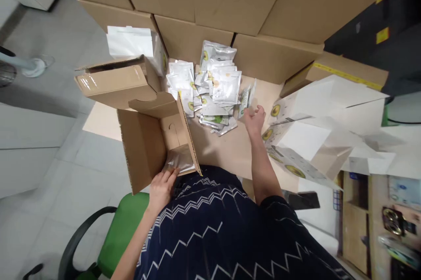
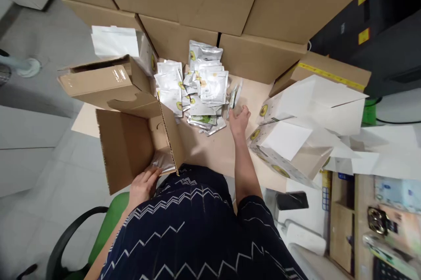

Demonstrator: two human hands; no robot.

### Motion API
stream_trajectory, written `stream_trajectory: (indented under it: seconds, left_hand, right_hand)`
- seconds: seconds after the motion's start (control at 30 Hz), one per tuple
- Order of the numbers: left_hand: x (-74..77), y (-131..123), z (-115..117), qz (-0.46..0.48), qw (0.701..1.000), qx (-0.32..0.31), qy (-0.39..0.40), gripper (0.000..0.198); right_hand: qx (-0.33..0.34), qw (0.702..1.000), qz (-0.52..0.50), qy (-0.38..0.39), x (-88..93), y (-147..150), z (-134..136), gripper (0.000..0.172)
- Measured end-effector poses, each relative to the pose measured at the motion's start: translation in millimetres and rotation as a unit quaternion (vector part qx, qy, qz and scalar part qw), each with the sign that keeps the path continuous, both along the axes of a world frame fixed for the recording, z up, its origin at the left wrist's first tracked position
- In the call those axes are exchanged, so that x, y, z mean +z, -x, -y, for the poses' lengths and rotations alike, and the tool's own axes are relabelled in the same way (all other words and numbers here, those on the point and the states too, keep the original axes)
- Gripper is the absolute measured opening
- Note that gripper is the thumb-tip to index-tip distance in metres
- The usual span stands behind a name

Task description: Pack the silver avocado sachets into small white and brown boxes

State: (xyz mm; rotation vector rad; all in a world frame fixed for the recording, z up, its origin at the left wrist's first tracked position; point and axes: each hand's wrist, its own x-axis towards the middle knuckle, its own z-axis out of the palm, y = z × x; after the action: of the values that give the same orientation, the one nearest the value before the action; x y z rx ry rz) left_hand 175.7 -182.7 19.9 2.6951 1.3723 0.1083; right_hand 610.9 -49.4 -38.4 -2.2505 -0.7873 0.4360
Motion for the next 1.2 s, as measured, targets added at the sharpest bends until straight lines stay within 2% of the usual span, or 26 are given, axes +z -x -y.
stream_trajectory:
  seconds: [0.17, 0.27, 0.37, 0.57, 0.63, 0.7, 0.83, 0.93, 1.0, 1.1, 1.2]
  left_hand:
    - [-7.6, -40, 31, -0.009, 0.999, 0.018, 0.033, 0.04]
    - [-12.2, -54, 43, -0.033, 0.996, 0.033, 0.071, 0.042]
    - [-14.4, -60, 50, -0.048, 0.993, 0.05, 0.096, 0.044]
    - [-15.9, -64, 57, -0.071, 0.985, 0.057, 0.147, 0.043]
    - [-16.7, -66, 56, -0.078, 0.982, 0.06, 0.159, 0.045]
    - [-18.8, -67, 53, -0.08, 0.981, 0.064, 0.162, 0.046]
    - [-28.5, -68, 48, -0.061, 0.985, 0.062, 0.146, 0.046]
    - [-37.4, -70, 45, -0.042, 0.988, 0.062, 0.137, 0.046]
    - [-40.3, -72, 44, -0.037, 0.989, 0.061, 0.128, 0.044]
    - [-36.2, -79, 46, -0.043, 0.991, 0.058, 0.111, 0.043]
    - [-24.7, -88, 48, -0.049, 0.992, 0.061, 0.099, 0.039]
  right_hand:
    - [0.043, 0.998, 0.01, 0.035, 6.8, -21, -38, 0.071]
    - [0.079, 0.994, 0.017, 0.078, 10.6, -27, -50, 0.057]
    - [0.101, 0.988, 0.038, 0.11, 14.6, -33, -54, 0.045]
    - [0.107, 0.981, 0.064, 0.151, 28.4, -38, -48, 0.042]
    - [0.1, 0.984, 0.075, 0.129, 37.1, -36, -40, 0.04]
    - [0.097, 0.989, 0.086, 0.07, 48.9, -33, -27, 0.041]
    - [0.083, 0.987, 0.049, -0.127, 86.2, -24, 6, 0.046]
    - [0.1, 0.956, -0.061, -0.269, 126.1, -11, 32, 0.047]
    - [0.153, 0.923, -0.139, -0.325, 152.8, 6, 47, 0.046]
    - [0.305, 0.871, -0.214, -0.322, 180.2, 41, 61, 0.041]
    - [0.496, 0.799, -0.223, -0.255, 184.4, 75, 62, 0.035]
